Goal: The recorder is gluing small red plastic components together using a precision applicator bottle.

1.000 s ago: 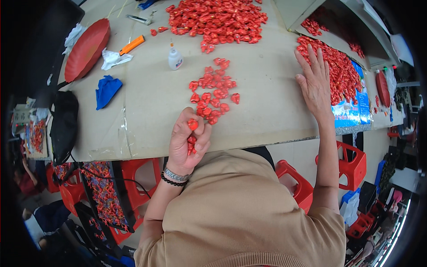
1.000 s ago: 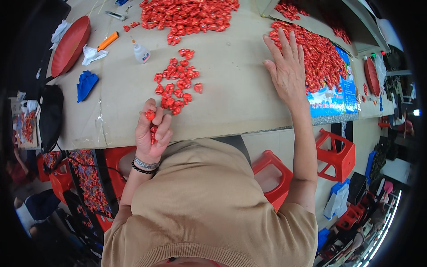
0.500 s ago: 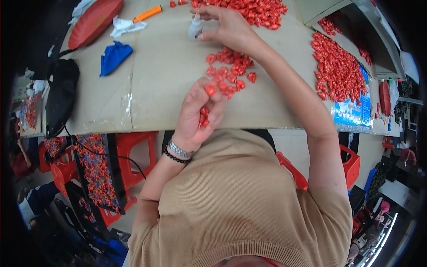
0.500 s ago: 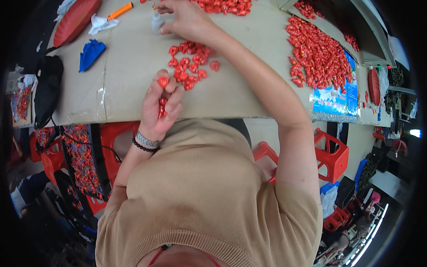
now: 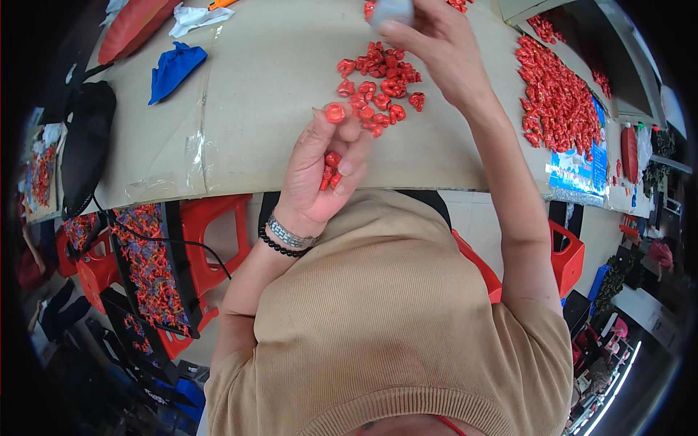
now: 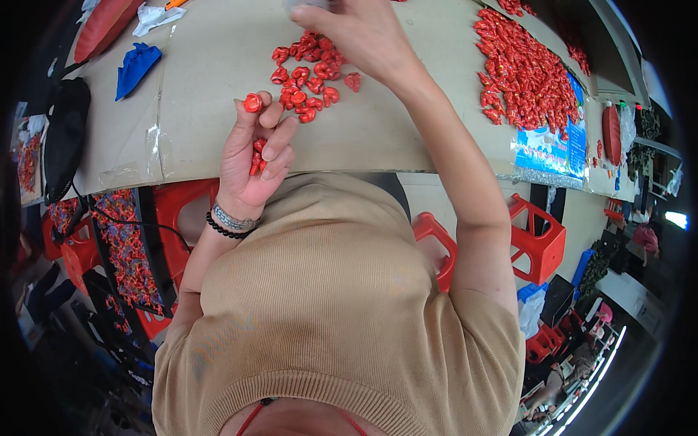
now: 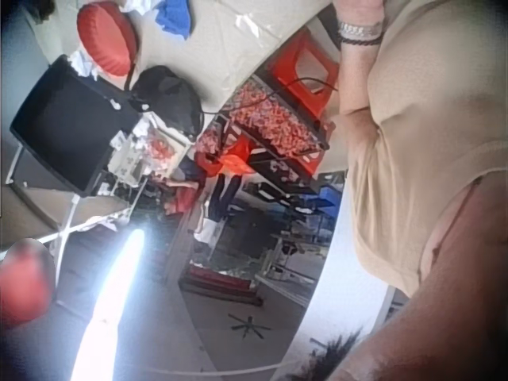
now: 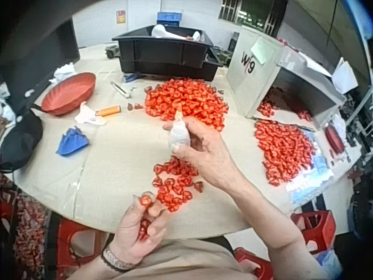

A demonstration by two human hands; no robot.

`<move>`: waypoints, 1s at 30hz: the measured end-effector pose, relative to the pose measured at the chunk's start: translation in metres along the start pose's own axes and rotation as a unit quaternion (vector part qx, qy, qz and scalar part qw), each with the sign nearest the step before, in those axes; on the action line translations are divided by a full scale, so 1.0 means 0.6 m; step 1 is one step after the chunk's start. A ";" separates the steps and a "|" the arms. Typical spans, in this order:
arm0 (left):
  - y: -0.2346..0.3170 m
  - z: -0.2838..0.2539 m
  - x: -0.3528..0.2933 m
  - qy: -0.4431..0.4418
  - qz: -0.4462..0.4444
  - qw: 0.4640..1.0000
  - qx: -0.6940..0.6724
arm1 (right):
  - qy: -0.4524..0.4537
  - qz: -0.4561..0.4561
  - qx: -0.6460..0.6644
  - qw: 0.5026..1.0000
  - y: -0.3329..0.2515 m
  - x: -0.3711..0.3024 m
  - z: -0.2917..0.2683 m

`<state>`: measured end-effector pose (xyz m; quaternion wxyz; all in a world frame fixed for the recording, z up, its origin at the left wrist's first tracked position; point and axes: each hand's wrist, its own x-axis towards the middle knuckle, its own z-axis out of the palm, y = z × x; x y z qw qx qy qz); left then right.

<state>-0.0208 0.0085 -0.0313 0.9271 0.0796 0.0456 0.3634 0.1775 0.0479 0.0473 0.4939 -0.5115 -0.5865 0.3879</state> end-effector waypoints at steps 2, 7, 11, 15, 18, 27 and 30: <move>0.000 0.003 -0.001 0.012 -0.008 1.000 -0.003 | 0.036 0.022 0.049 0.998 -0.001 -0.039 -0.016; 0.001 0.014 -0.011 0.034 -0.014 0.999 -0.005 | 0.144 0.011 0.061 0.988 0.029 -0.111 -0.054; -0.004 0.014 -0.013 0.031 -0.017 0.999 0.015 | 0.150 0.046 -0.082 0.984 0.056 -0.147 -0.059; -0.010 0.016 -0.015 0.036 -0.020 0.999 0.031 | 0.152 0.055 -0.231 0.959 0.043 -0.150 -0.027; -0.014 0.024 -0.016 0.063 -0.018 0.996 0.058 | 0.159 0.049 -0.327 0.930 0.039 -0.146 -0.007; -0.013 0.023 -0.016 0.054 -0.005 0.992 0.117 | 0.136 0.073 -0.472 0.868 0.038 -0.138 0.010; -0.015 0.030 -0.016 0.099 0.004 0.988 0.121 | 0.146 0.038 -0.458 0.876 0.040 -0.143 0.003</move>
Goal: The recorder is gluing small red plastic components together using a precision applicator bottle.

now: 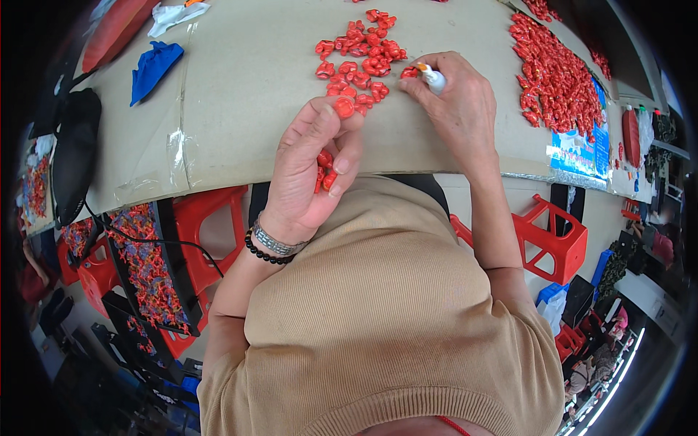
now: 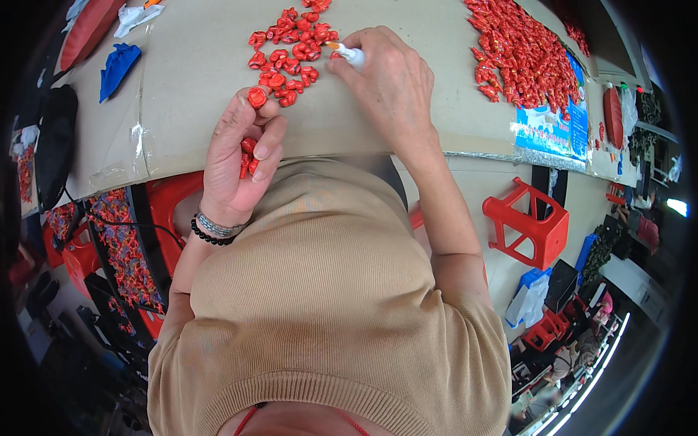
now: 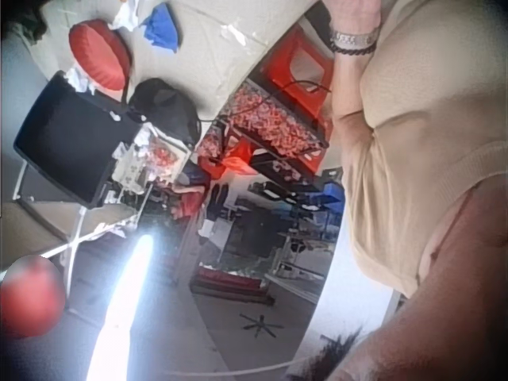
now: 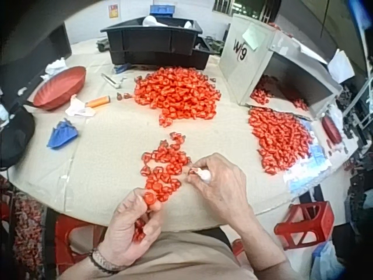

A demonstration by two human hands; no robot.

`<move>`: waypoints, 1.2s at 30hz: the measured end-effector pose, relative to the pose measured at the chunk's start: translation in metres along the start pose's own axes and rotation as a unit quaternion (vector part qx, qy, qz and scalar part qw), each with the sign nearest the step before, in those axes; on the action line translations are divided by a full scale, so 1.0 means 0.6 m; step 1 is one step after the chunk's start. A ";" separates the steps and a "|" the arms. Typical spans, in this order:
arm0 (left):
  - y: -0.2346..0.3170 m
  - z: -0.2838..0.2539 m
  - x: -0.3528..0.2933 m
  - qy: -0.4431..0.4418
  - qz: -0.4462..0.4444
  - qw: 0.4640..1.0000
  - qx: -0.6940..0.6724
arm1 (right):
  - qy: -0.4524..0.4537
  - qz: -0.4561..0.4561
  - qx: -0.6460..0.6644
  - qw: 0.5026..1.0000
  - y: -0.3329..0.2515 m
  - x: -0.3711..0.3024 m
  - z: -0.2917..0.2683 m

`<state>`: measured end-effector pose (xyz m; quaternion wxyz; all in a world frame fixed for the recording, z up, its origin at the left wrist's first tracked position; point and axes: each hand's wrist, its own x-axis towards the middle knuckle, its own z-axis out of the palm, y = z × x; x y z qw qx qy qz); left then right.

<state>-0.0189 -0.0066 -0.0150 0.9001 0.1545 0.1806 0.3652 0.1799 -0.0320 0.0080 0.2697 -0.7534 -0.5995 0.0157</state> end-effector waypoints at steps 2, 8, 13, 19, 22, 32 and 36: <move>-0.001 -0.001 -0.001 0.000 0.004 1.000 0.012 | -0.016 0.043 0.072 0.996 -0.005 -0.002 -0.010; -0.009 0.013 -0.002 0.040 0.029 0.995 0.092 | -0.102 0.086 0.456 0.880 -0.032 -0.017 -0.032; -0.013 0.017 -0.003 0.060 0.056 0.986 0.143 | -0.117 0.061 0.468 0.874 -0.040 -0.022 -0.032; -0.020 0.017 -0.003 0.057 0.084 0.976 0.191 | -0.098 0.072 0.418 0.900 -0.062 -0.027 -0.039; -0.025 0.018 -0.003 0.075 0.099 0.972 0.198 | -0.090 0.063 0.381 0.918 -0.062 -0.030 -0.038; -0.030 0.013 0.000 0.061 0.108 0.968 0.217 | -0.013 -0.086 0.323 0.942 -0.041 -0.027 -0.013; -0.030 0.015 0.000 0.063 0.112 0.968 0.214 | -0.024 -0.083 0.326 0.941 -0.039 -0.028 -0.014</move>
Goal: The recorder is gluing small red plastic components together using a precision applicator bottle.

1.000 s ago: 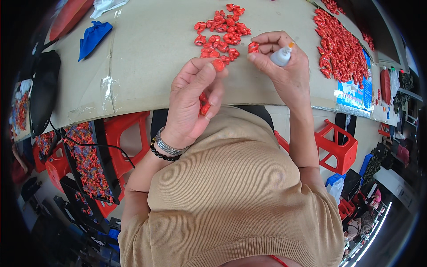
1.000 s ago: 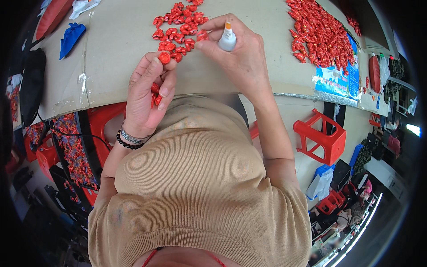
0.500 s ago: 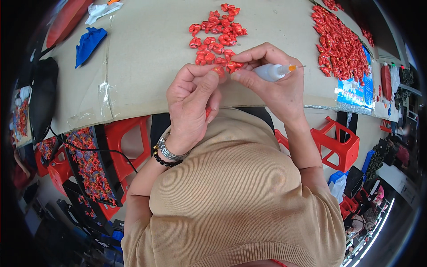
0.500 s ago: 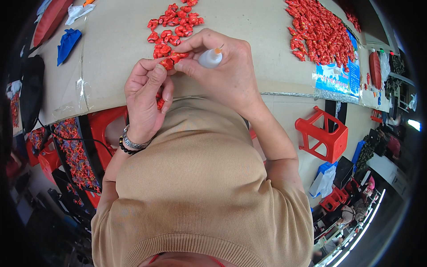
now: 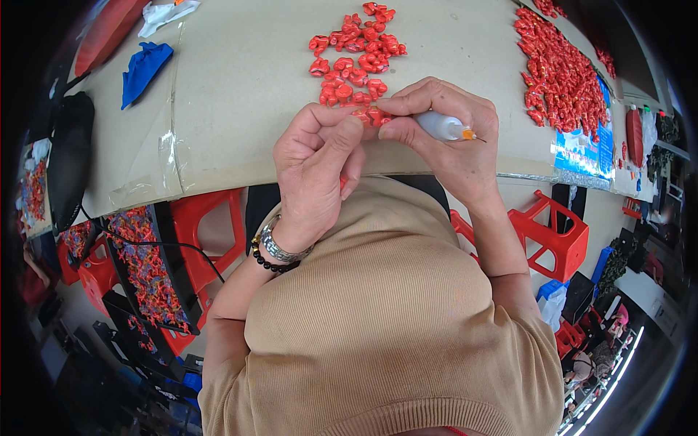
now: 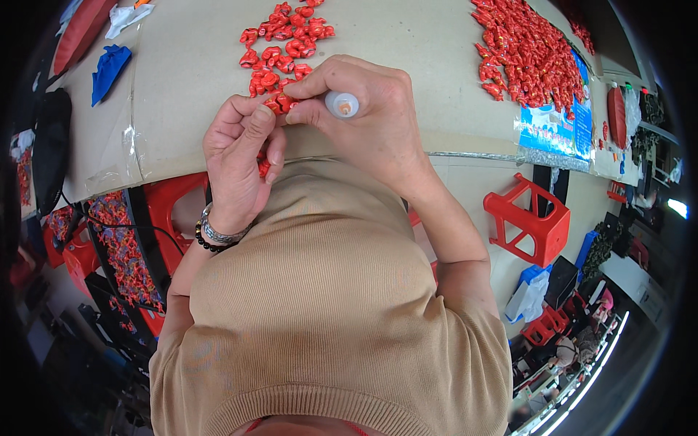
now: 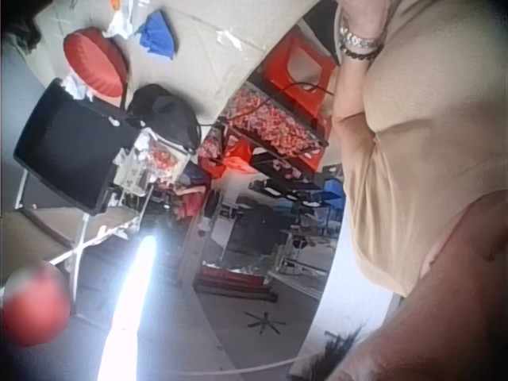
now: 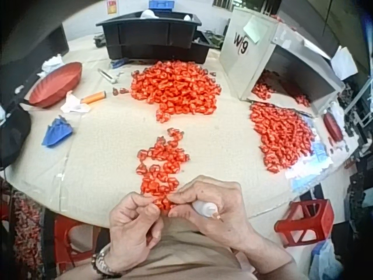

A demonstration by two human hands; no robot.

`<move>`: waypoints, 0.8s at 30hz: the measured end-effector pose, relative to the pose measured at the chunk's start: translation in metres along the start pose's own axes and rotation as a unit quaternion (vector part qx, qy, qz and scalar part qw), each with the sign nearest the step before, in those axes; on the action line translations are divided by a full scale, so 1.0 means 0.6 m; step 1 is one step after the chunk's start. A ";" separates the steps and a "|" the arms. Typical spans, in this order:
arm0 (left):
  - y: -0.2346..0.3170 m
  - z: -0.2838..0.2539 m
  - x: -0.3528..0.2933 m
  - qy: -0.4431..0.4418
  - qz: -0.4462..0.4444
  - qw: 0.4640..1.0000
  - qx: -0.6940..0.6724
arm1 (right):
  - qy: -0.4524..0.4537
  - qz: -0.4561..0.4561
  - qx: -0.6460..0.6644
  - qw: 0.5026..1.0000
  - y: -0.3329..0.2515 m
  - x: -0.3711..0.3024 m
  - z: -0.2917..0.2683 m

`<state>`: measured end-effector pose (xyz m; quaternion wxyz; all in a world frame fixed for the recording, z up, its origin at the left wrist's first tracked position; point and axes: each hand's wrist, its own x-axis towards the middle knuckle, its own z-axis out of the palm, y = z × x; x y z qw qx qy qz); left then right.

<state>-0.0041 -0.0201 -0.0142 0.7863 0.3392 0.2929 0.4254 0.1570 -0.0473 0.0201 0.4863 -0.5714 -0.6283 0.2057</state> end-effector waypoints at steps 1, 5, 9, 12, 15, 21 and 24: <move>0.000 0.000 0.000 0.001 0.000 1.000 0.000 | 0.001 -0.006 0.000 1.000 0.001 0.000 0.000; 0.000 -0.005 0.001 -0.004 -0.014 1.000 -0.012 | -0.004 -0.017 0.018 1.000 0.013 -0.004 0.003; 0.005 -0.002 0.002 -0.001 -0.041 0.999 -0.026 | -0.005 -0.032 0.033 0.999 0.023 -0.005 0.005; 0.004 -0.003 0.001 0.000 -0.022 1.000 -0.004 | -0.016 -0.030 0.030 0.999 0.023 -0.007 0.004; -0.003 -0.001 -0.003 -0.001 0.022 0.999 0.047 | -0.039 -0.024 0.031 0.999 0.020 -0.010 -0.001; -0.009 -0.002 -0.003 -0.014 0.037 0.996 0.077 | -0.060 -0.009 0.054 0.997 0.027 -0.014 -0.005; -0.004 -0.010 -0.001 -0.053 0.010 0.995 0.087 | -0.056 -0.043 0.061 0.996 0.033 -0.019 -0.003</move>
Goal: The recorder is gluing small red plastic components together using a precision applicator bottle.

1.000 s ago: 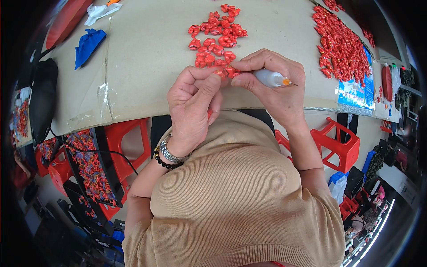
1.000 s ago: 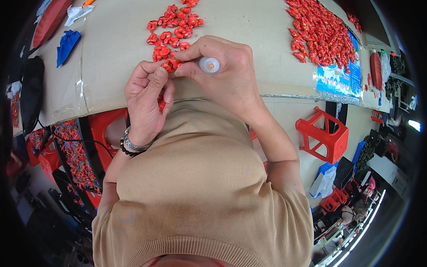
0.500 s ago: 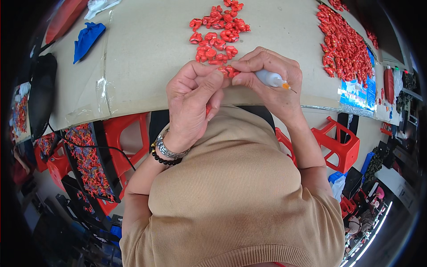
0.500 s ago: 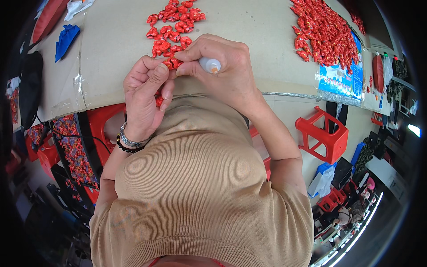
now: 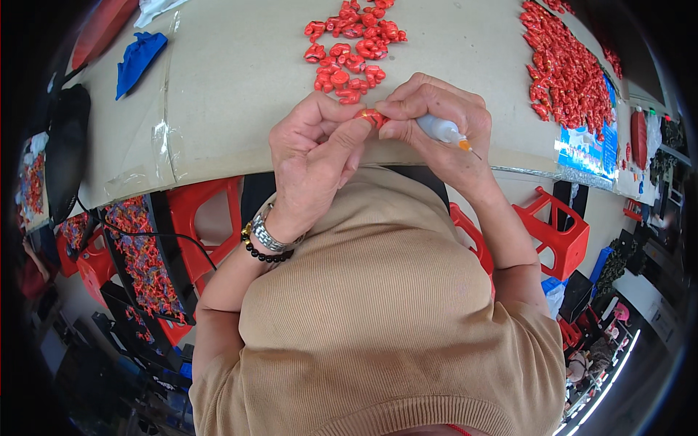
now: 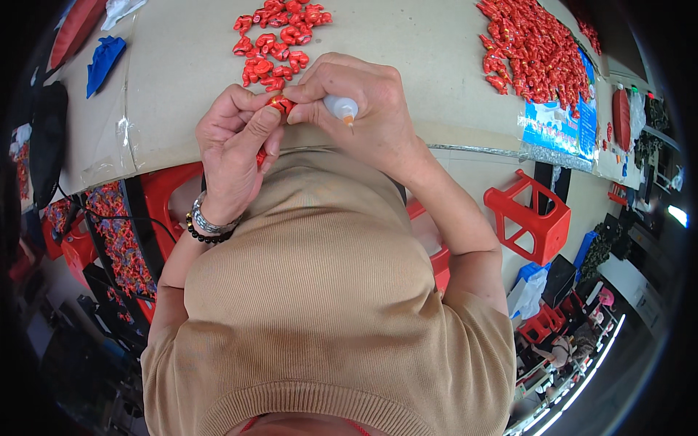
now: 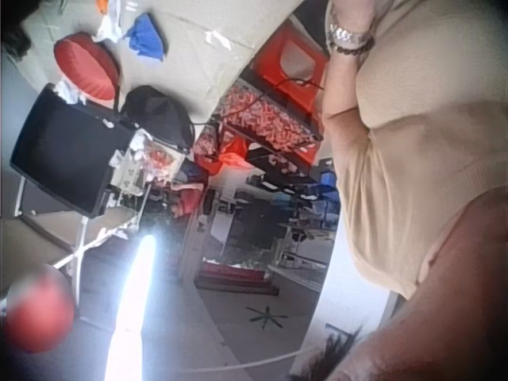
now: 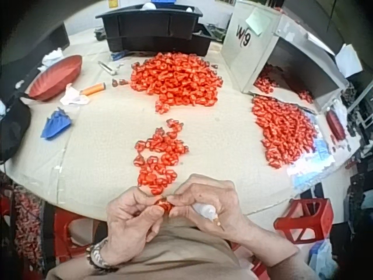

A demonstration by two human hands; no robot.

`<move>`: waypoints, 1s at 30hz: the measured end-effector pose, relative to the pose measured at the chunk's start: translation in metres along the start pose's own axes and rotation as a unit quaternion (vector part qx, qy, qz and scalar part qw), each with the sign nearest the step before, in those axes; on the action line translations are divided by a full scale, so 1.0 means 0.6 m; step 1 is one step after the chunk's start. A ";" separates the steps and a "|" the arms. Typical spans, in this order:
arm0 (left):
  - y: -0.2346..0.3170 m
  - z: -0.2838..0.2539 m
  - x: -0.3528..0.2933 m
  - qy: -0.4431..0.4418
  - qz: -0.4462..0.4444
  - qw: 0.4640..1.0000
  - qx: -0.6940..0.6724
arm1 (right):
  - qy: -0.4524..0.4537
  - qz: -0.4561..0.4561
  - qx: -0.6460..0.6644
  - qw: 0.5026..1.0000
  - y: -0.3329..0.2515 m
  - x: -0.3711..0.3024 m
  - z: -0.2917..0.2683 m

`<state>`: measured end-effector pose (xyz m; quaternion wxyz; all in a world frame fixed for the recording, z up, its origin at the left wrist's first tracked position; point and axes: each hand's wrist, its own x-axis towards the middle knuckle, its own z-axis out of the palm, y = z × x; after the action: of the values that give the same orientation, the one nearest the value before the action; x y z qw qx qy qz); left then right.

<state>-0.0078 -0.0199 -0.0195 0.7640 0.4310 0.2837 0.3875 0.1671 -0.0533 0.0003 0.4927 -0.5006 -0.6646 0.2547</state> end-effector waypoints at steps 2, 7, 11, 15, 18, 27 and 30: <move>0.003 0.004 0.002 0.012 -0.004 1.000 -0.001 | -0.004 -0.021 -0.016 1.000 0.003 -0.001 0.001; 0.005 0.001 0.003 0.025 -0.015 1.000 0.004 | 0.000 -0.049 -0.016 0.999 0.005 0.001 0.008; 0.005 -0.007 0.004 0.002 -0.021 1.000 0.000 | 0.003 -0.052 -0.016 0.999 0.009 0.004 0.012; 0.004 -0.007 0.004 0.010 -0.018 1.000 0.003 | 0.002 -0.049 0.004 0.999 0.013 0.003 0.014; 0.004 -0.004 0.005 0.016 -0.024 0.999 0.013 | 0.009 -0.049 0.007 0.999 0.019 0.003 0.014; 0.012 0.013 0.001 0.052 -0.049 0.997 -0.001 | 0.039 0.008 0.042 0.998 0.009 0.000 0.004; 0.013 0.014 -0.002 0.071 -0.037 0.997 0.014 | 0.059 0.017 0.043 0.997 0.010 -0.005 0.004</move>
<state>-0.0046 -0.0219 -0.0087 0.7498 0.4019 0.3583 0.3845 0.1672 -0.0536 -0.0069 0.5476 -0.5042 -0.6147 0.2610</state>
